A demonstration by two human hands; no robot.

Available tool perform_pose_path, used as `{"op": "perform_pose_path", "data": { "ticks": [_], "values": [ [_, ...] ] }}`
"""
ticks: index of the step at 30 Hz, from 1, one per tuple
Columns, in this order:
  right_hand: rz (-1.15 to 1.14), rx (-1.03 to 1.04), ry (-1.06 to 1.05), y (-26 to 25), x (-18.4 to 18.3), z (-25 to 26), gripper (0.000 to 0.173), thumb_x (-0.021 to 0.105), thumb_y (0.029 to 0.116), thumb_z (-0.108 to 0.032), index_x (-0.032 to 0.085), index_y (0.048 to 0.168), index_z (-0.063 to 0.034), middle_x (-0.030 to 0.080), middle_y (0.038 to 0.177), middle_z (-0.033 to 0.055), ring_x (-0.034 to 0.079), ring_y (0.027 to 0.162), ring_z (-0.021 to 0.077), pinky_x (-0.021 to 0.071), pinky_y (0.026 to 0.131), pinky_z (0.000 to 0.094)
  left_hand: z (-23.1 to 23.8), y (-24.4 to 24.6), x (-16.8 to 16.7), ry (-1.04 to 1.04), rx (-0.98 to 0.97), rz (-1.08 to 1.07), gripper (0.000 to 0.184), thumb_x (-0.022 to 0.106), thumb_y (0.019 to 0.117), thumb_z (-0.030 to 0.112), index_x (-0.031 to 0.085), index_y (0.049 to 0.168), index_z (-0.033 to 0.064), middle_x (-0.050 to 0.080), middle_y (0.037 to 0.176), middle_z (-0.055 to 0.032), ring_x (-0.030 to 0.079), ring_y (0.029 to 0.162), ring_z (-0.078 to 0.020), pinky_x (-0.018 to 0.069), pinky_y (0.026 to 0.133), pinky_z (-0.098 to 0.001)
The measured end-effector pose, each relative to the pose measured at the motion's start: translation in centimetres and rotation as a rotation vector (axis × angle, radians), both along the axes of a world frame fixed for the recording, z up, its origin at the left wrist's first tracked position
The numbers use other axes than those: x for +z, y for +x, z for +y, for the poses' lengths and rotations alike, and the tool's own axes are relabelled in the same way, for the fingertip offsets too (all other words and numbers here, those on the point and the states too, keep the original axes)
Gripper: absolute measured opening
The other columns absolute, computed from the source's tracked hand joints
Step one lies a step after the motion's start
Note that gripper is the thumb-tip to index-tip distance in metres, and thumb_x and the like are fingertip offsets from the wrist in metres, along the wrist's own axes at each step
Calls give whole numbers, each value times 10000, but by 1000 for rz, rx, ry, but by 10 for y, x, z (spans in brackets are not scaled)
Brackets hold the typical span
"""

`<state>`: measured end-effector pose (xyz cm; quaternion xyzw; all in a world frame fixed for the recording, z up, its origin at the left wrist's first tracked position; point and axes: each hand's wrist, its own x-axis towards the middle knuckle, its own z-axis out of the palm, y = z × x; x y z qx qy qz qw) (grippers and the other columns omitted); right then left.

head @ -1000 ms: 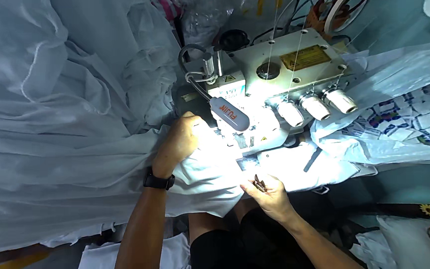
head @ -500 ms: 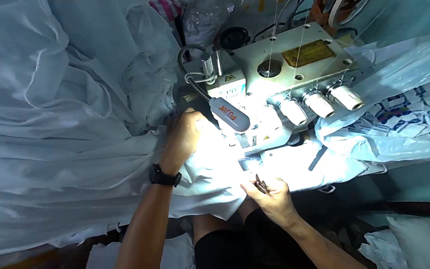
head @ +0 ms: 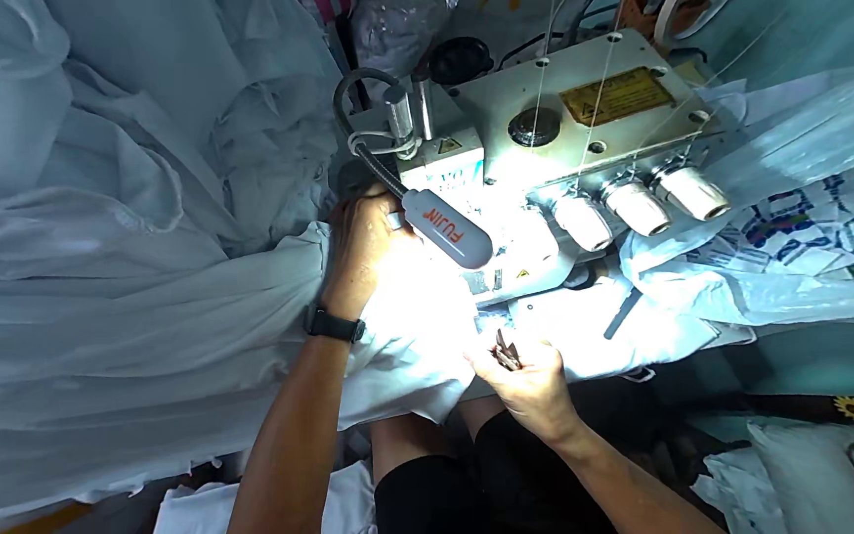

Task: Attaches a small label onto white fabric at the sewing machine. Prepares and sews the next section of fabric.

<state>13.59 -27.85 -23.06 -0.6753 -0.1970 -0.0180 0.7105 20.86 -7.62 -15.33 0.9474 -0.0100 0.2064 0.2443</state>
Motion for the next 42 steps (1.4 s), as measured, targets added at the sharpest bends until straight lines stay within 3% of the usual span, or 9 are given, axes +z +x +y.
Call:
{"op": "perform_pose_path", "data": {
  "ticks": [5,9,14,17,21,26,30,39,42],
  "values": [
    [-77,78,-42,0,4,-6,105,656,889,12,712,846,90,696,790,101,641,748,23,526,726,142,16,-30,-10,-149,63,240,455,667,942,121,541,1345,-49,631,1217,-238,635,1094,-311,525,911,-531],
    [-281,-56,-271,15,32,-50,93,686,901,-35,728,865,40,701,802,125,676,741,135,550,703,230,13,-45,5,22,-13,-39,490,660,940,241,588,1228,-149,612,1241,-354,601,1183,-456,469,1018,-562],
    [-308,-568,-486,45,60,-136,100,671,934,-48,743,965,14,707,887,54,658,788,13,554,727,155,15,-97,19,-29,-170,-59,302,618,957,126,640,1047,-162,622,1156,-330,571,1186,-232,429,1038,-278],
    [-270,-758,-757,60,63,-170,135,679,925,-28,728,1021,54,671,880,146,613,702,166,528,643,289,8,-117,20,-71,-175,-20,260,620,982,98,650,1005,-160,632,1110,-302,570,1153,-172,425,1005,-212],
    [125,-528,-1019,59,68,-174,153,675,976,-73,722,1022,65,710,938,241,701,897,407,546,822,599,3,-126,12,-73,-210,15,256,623,983,99,679,982,-150,636,1075,-303,577,1116,-171,427,979,-187],
    [-58,-676,-1049,72,71,-160,146,690,935,-24,712,1009,99,696,970,266,701,854,431,560,740,585,-14,-130,22,-63,-236,40,254,617,991,116,698,981,-124,635,1069,-306,577,1100,-174,422,965,-185],
    [262,-552,-1300,101,84,-141,246,620,1000,-114,675,1089,108,661,1146,297,667,1030,468,522,813,611,-26,-133,32,-68,-261,24,250,616,998,142,708,999,-90,641,1072,-286,578,1104,-153,426,953,-168],
    [9,-694,-900,94,72,-172,200,593,1015,-97,695,1038,73,693,910,266,678,840,440,510,719,617,-38,-144,39,-306,-386,-14,134,637,1002,151,702,1039,39,650,1194,-8,522,1220,47,430,1037,-138],
    [16,-634,-948,98,67,-169,204,639,982,-84,714,1089,73,712,1036,269,695,971,451,529,816,638,-51,-143,36,-322,-405,-22,135,649,997,152,701,1013,28,666,1182,-34,546,1209,35,448,1028,-142]
  ]
}}
